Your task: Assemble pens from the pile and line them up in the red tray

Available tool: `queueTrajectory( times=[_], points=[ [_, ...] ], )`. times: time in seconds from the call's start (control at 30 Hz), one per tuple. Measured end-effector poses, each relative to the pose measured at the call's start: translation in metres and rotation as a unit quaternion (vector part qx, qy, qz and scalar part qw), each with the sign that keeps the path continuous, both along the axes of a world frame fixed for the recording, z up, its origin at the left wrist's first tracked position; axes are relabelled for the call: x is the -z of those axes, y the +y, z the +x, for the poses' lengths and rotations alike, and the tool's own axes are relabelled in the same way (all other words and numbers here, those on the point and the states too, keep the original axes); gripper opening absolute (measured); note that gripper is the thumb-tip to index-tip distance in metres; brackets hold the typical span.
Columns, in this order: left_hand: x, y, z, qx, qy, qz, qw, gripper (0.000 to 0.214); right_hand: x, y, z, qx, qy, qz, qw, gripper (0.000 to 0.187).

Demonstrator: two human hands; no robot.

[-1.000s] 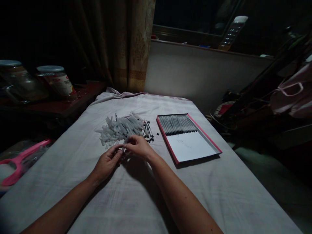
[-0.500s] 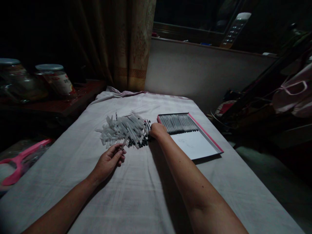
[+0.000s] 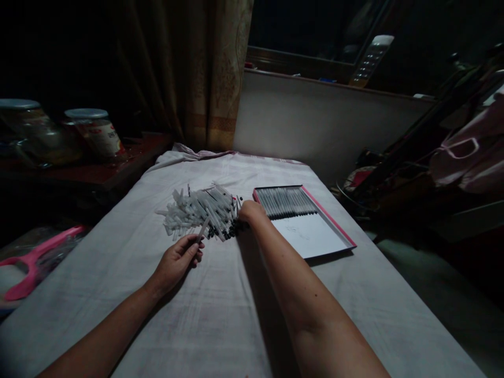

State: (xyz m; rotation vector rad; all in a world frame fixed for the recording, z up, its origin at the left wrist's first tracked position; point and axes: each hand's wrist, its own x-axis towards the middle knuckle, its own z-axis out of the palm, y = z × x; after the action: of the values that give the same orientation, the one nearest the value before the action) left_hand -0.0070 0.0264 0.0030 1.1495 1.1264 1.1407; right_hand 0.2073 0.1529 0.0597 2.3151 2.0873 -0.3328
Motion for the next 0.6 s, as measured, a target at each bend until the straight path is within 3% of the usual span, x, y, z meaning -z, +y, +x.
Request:
queueTrajectory(
  times=[0.13, 0.2, 0.23, 0.3, 0.37, 0.4, 0.5, 0.6],
  points=[
    [0.002, 0.001, -0.002, -0.016, 0.014, 0.032, 0.999, 0.040, -0.007, -0.020, 0.015, 0.030, 0.103, 0.081, 0.991, 0.045],
    [0.003, 0.001, -0.003, -0.023, 0.031, 0.045, 0.998, 0.038, -0.006, -0.040, 0.018, 0.041, 0.218, 0.119, 0.968, 0.052],
    [0.004, 0.002, -0.004, -0.027, 0.041, 0.051, 0.997, 0.037, -0.004, -0.052, 0.018, 0.048, 0.337, 0.141, 0.930, 0.052],
    [0.007, 0.002, -0.005, -0.039, 0.056, 0.063, 0.996, 0.036, 0.002, -0.078, 0.013, 0.035, 0.552, 0.150, 0.819, 0.042],
    [0.010, 0.002, -0.005, -0.048, 0.062, 0.071, 0.994, 0.035, 0.008, -0.102, 0.004, 0.016, 0.654, 0.145, 0.742, 0.036],
    [0.010, 0.001, -0.005, -0.050, 0.064, 0.074, 0.994, 0.034, 0.011, -0.112, -0.001, 0.012, 0.678, 0.149, 0.720, 0.035],
    [0.011, 0.001, -0.006, -0.056, 0.083, 0.086, 0.991, 0.031, 0.014, -0.129, -0.012, 0.022, 0.699, 0.181, 0.691, 0.027],
    [0.009, 0.000, -0.008, -0.066, 0.123, 0.115, 0.983, 0.026, 0.013, -0.133, -0.015, 0.065, 0.703, 0.257, 0.660, 0.036]
  ],
)
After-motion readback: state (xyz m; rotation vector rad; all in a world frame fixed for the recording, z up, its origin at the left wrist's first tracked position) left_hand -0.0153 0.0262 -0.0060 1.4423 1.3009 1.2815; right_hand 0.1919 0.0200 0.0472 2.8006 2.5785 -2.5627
